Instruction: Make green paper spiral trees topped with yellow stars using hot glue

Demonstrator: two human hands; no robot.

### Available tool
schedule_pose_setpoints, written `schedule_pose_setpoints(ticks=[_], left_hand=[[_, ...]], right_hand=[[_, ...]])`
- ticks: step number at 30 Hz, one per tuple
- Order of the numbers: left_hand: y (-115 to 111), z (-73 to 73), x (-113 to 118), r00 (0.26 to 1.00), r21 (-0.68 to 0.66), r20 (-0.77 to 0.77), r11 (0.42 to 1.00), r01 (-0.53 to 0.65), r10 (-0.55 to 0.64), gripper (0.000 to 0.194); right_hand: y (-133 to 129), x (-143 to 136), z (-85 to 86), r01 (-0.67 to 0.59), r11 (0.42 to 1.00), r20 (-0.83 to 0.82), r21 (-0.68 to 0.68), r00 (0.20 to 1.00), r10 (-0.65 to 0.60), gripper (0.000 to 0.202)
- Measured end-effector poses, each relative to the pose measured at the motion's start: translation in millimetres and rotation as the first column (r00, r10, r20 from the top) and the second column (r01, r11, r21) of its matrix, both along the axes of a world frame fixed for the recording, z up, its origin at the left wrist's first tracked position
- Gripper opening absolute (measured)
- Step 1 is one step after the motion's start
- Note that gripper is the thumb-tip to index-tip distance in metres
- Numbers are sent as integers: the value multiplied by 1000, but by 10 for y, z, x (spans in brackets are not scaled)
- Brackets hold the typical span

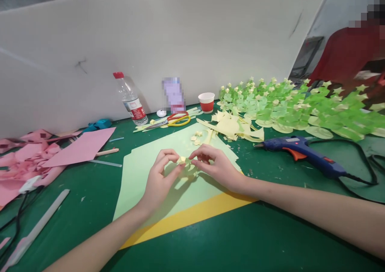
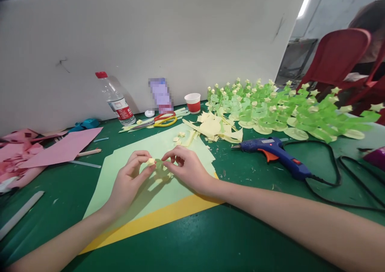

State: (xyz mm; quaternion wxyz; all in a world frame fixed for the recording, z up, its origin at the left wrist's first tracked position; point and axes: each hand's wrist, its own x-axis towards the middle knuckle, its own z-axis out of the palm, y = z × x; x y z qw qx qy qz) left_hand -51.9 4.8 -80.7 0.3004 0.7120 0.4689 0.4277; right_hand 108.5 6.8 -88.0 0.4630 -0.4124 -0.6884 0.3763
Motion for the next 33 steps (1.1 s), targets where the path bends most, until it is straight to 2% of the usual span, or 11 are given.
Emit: schedule_pose_setpoints(ticks=[9,26,33], left_hand=[[-2,4,-6,1000,2,-21,1000,-10,10,8],[-1,9,-14,1000,4,-6,1000,-25,25,6],[10,-2,-23,1000,-7,-10,1000,-18,18,7]], right_hand=[[-29,-18,32,-10,997,22,83,1000,8,8],[-23,-145,-14,29,993,-17,118,999,-27,11],[-22,-145,-18,23,996,-29,83,999,-20,11]])
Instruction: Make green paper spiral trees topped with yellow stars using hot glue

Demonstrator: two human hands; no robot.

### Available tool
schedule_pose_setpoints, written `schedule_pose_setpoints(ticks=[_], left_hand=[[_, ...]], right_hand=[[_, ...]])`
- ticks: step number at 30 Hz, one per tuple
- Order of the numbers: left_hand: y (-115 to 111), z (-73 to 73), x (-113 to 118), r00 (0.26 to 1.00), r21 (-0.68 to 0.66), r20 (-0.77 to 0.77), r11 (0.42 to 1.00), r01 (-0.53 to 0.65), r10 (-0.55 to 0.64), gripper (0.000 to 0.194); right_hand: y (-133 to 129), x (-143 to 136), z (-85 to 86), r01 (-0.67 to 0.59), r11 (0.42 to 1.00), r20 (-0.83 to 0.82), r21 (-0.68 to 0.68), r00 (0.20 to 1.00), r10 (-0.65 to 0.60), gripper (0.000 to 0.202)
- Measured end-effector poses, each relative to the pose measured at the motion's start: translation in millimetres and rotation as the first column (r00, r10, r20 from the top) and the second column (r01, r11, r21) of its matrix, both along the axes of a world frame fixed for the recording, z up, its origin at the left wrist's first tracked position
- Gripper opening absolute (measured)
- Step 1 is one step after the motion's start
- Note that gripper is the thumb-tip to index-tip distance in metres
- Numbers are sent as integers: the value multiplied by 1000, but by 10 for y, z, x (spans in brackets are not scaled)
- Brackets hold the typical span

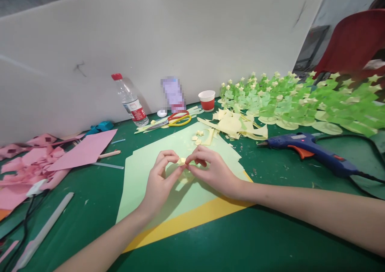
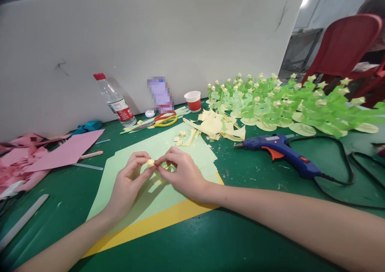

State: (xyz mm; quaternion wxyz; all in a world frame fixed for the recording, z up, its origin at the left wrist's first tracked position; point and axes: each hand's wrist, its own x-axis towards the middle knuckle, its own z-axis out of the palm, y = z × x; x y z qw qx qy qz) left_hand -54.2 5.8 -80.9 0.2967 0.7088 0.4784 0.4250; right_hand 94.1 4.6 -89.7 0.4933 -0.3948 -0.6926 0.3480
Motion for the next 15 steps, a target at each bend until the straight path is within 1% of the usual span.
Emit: schedule_pose_setpoints(ticks=[12,15], left_hand=[[-15,11,-7,998,15,32,998,60,-61,3],[-27,7,-10,997,22,54,998,57,-58,3]], right_hand=[[0,9,-3,-12,1000,-13,-7,1000,12,11],[-2,18,6,-1,1000,-13,-1,1000,1,10]])
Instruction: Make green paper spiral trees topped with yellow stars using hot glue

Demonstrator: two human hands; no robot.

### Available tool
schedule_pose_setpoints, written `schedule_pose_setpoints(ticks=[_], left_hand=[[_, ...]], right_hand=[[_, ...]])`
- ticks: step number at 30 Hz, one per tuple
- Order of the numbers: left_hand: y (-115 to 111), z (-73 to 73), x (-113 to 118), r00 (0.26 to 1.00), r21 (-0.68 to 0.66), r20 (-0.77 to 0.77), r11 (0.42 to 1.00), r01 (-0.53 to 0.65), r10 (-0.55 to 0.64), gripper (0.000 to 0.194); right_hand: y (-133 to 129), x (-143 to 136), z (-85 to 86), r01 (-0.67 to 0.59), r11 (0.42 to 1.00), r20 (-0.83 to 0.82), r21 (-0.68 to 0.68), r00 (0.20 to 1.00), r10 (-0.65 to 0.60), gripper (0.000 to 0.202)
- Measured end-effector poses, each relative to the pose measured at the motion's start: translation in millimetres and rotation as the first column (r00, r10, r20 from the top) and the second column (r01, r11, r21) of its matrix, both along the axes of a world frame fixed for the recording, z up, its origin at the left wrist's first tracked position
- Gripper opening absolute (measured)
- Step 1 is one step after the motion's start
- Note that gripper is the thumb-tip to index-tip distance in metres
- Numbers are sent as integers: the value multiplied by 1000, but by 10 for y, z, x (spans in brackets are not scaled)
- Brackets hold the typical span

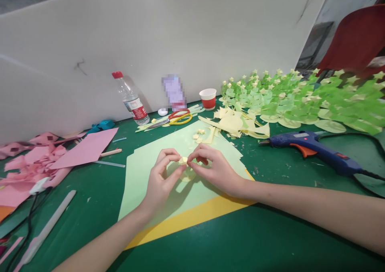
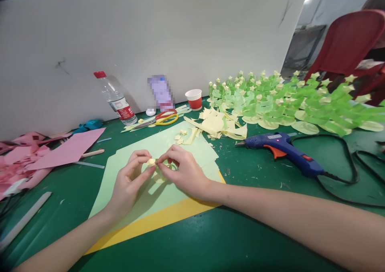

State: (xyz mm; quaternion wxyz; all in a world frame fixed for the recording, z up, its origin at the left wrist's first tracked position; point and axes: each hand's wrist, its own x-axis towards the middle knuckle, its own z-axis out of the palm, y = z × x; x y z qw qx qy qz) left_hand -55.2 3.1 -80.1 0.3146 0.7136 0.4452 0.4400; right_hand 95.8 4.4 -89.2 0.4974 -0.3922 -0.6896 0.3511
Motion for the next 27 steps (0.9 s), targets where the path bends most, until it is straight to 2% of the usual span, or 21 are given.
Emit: schedule_pose_setpoints(ticks=[7,17,27], left_hand=[[-8,6,5,1000,-2,9,1000,-27,27,7],[7,11,19,999,-27,-13,999,-44,44,7],[-2,-8,-13,999,-22,32,1000,5,-5,8]], right_hand=[[-8,12,-7,83,995,-30,57,996,-81,11],[-6,3,3,34,999,14,18,999,-34,12],[1,-36,-2,31,999,30,16,999,-32,11]])
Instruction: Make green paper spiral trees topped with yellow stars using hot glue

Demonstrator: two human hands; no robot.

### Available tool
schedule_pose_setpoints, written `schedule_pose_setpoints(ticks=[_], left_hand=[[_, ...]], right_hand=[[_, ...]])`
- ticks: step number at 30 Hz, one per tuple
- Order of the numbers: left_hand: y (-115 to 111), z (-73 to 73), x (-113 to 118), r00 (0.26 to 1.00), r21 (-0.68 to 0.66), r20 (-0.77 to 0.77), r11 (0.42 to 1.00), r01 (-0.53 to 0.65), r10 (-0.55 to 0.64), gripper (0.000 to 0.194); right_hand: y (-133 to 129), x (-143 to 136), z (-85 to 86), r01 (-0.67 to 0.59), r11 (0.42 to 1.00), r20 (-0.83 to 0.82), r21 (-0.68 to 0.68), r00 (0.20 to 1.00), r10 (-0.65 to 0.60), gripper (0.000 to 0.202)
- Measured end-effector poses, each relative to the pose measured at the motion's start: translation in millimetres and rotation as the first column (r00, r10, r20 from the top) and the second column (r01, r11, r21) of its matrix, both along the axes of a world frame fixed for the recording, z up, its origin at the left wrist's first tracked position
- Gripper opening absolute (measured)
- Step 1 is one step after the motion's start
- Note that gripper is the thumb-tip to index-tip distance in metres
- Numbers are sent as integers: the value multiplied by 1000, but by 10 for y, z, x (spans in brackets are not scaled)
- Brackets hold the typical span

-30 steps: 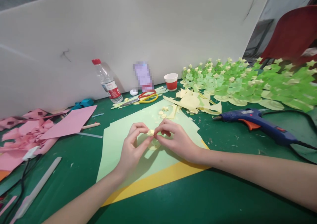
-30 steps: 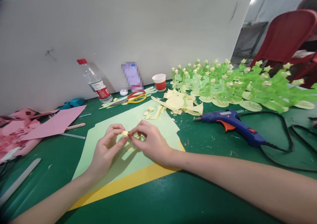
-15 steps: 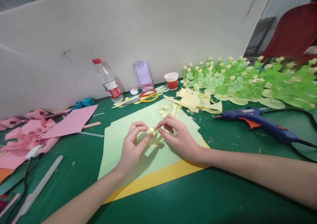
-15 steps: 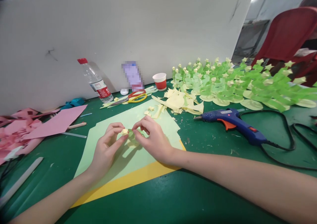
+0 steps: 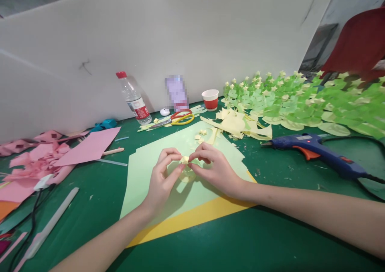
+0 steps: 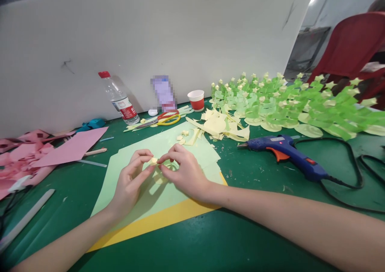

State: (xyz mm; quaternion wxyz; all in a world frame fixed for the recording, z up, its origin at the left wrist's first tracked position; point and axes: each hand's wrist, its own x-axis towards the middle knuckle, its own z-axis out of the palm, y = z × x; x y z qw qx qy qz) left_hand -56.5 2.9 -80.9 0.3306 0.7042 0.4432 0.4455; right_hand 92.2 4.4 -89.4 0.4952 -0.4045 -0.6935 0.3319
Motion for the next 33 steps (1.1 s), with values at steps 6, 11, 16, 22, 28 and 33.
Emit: schedule_pose_setpoints(ticks=[6,11,16,22,28,33], left_hand=[[12,-25,-9,999,-19,47,999,26,-25,8],[32,-32,-9,996,-25,80,999,38,-36,7],[30,-41,-31,991,-43,95,994,101,-96,14],[55,-67,-35,994,-43,96,998,52,-48,20],[70,-64,-16,993,-71,117,997,31,-22,16],[51,-59,-32,989,-39,114,995,96,-91,14]], right_hand=[[-4,0,14,-23,1000,-7,-14,1000,23,8],[-5,2,17,-38,999,-22,-17,999,37,7],[-1,1,10,-27,1000,-23,-4,999,27,10],[3,-6,1,-23,1000,-4,2,1000,23,9],[25,-21,-15,-31,999,8,13,999,31,9],[33,-28,-18,-38,999,7,6,999,38,11]])
